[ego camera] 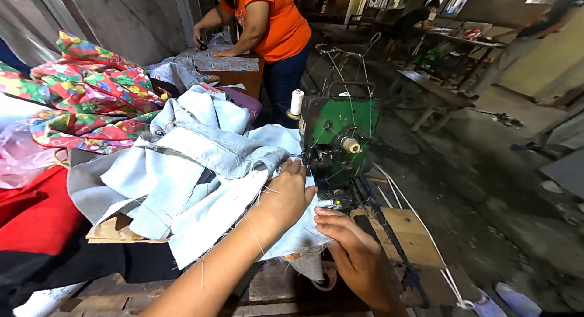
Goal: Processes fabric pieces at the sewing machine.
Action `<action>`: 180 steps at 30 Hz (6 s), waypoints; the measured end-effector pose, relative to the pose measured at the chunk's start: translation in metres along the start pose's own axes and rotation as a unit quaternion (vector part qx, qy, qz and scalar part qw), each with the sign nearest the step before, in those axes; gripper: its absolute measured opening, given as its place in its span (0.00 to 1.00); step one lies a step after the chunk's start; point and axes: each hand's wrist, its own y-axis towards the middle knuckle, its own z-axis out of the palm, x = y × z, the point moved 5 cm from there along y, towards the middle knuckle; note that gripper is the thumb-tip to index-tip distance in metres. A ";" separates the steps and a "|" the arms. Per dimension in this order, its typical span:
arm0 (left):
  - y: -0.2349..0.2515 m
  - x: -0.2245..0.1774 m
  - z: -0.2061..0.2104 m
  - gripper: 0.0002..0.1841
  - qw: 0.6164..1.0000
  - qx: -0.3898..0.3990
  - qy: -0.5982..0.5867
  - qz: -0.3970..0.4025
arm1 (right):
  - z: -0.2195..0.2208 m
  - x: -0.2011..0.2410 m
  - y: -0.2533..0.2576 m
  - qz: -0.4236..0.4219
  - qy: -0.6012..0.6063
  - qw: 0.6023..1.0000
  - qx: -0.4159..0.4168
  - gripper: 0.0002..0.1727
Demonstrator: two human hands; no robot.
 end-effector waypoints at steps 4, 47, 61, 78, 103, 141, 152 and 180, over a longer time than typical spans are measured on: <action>0.000 0.002 -0.002 0.37 0.999 0.014 -0.030 0.004 | -0.002 0.000 0.006 0.002 -0.027 1.000 0.008 0.13; -0.046 0.023 0.001 0.18 0.942 -0.119 0.044 0.312 | 0.000 -0.024 0.029 -0.003 -0.039 0.998 0.047 0.11; -0.042 0.028 0.001 0.20 0.926 -0.147 -0.021 0.347 | -0.005 -0.018 0.026 -0.003 -0.098 0.991 0.095 0.18; -0.028 0.033 -0.007 0.25 0.928 -0.097 -0.047 0.356 | -0.002 -0.027 0.034 0.011 -0.091 0.993 0.073 0.17; -0.009 0.022 0.001 0.12 0.971 -0.153 -0.116 0.143 | 0.001 -0.025 0.032 0.054 -0.122 0.987 0.094 0.23; 0.024 0.037 -0.013 0.26 0.995 -0.021 -0.074 0.060 | 0.004 -0.030 0.016 0.095 -0.107 0.989 0.044 0.21; 0.029 0.039 -0.017 0.26 0.995 -0.031 -0.091 0.042 | 0.003 -0.013 -0.027 0.115 -0.105 0.983 0.095 0.19; 0.040 0.041 -0.029 0.32 0.992 -0.028 -0.112 -0.051 | 0.018 0.023 -0.026 0.186 -0.176 0.890 0.378 0.24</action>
